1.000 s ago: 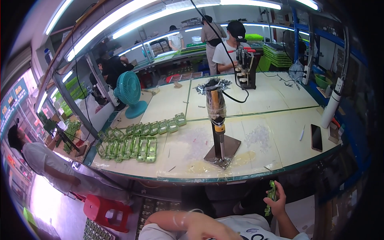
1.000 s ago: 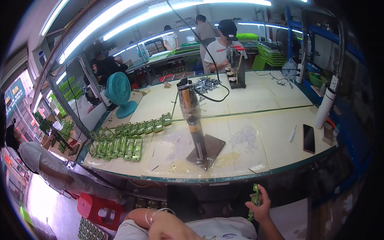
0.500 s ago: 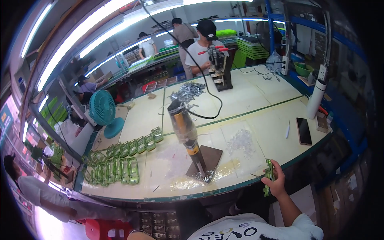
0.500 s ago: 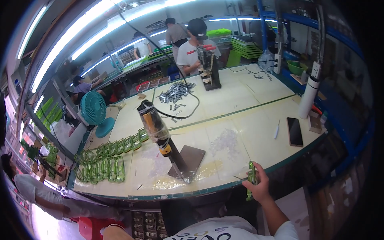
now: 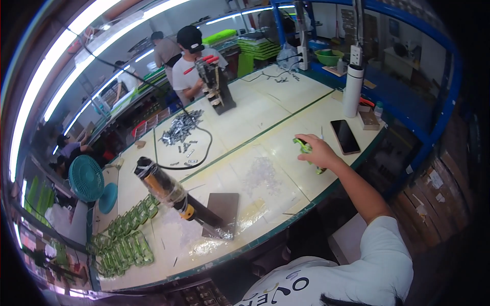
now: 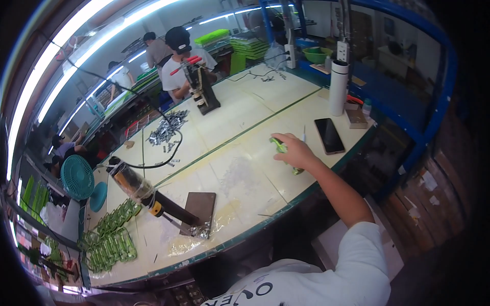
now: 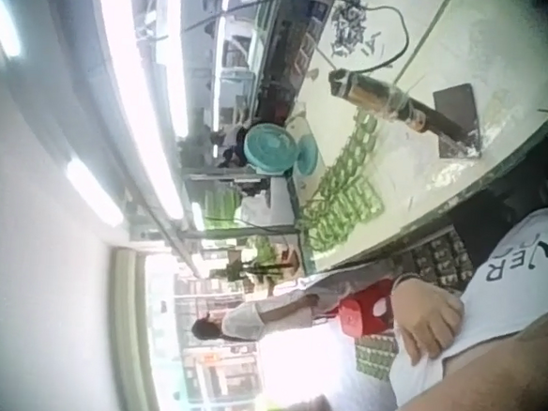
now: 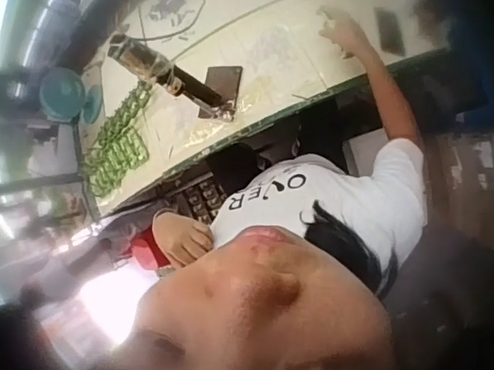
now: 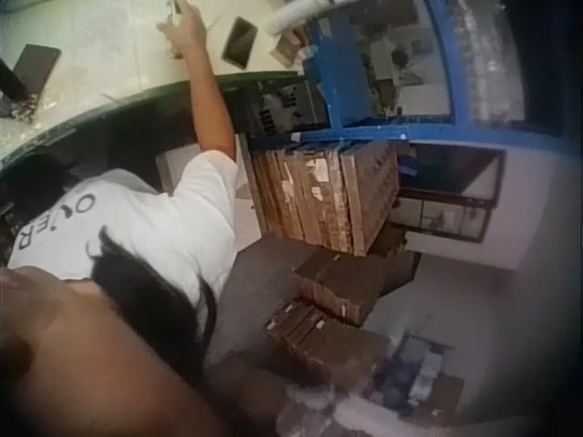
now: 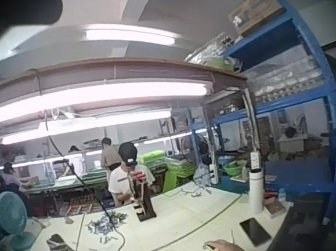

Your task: The person trims toy car bodies with a utility knife, fits clear plastic window inserts into the car bodies by hand, and secures them using a vertical press tool.

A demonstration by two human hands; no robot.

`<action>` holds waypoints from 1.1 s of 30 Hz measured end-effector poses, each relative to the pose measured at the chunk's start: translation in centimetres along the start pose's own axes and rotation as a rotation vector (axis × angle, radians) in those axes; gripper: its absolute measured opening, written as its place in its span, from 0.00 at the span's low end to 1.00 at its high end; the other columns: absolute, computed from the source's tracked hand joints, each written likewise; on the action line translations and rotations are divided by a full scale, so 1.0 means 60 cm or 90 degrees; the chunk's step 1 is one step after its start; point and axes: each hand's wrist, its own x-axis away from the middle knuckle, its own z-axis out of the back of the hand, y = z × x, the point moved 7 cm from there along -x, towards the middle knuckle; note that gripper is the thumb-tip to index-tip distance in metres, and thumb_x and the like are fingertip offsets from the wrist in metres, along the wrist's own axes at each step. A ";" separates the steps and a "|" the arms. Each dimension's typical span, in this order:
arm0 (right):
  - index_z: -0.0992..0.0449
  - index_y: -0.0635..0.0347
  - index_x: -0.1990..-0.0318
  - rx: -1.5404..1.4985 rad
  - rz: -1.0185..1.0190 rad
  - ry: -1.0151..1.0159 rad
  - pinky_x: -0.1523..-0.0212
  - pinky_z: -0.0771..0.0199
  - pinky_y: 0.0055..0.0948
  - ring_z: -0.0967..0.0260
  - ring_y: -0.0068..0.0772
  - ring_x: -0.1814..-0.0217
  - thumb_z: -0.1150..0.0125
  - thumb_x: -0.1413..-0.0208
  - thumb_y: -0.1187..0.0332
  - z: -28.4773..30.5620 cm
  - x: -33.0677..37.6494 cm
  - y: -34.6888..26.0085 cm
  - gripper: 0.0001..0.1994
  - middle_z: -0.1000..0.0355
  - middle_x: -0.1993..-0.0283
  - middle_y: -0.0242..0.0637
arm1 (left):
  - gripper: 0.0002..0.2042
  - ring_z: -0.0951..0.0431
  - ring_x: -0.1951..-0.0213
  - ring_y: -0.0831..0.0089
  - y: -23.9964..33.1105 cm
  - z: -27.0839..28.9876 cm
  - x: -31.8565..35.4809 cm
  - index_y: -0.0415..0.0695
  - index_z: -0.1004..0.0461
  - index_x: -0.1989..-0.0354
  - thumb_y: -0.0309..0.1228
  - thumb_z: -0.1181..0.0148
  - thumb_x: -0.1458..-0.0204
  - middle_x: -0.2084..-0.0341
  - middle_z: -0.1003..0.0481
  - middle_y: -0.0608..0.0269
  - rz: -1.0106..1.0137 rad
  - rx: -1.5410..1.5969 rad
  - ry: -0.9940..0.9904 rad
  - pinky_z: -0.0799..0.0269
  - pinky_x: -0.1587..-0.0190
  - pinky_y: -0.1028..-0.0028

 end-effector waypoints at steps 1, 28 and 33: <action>0.38 0.47 0.48 0.040 -0.017 -0.016 0.56 0.36 0.33 0.37 0.44 0.55 0.39 0.64 0.64 -0.008 -0.012 0.005 0.29 0.39 0.54 0.43 | 0.14 0.33 0.69 0.67 0.000 0.005 -0.006 0.50 0.29 0.75 0.48 0.47 0.55 0.73 0.32 0.66 0.013 -0.010 0.014 0.41 0.67 0.68; 0.33 0.48 0.55 0.300 -0.138 0.059 0.55 0.40 0.39 0.41 0.42 0.53 0.49 0.59 0.67 -0.099 -0.103 0.127 0.18 0.38 0.57 0.41 | 0.12 0.32 0.65 0.63 -0.092 0.081 0.007 0.45 0.28 0.75 0.41 0.46 0.53 0.70 0.31 0.61 0.016 0.107 -0.055 0.38 0.65 0.67; 0.35 0.47 0.54 0.295 -0.134 0.033 0.53 0.41 0.37 0.42 0.42 0.52 0.45 0.62 0.65 -0.112 -0.110 0.096 0.21 0.39 0.55 0.40 | 0.11 0.32 0.66 0.63 -0.073 0.080 0.039 0.43 0.29 0.75 0.39 0.45 0.53 0.71 0.31 0.61 0.172 0.008 0.181 0.38 0.65 0.67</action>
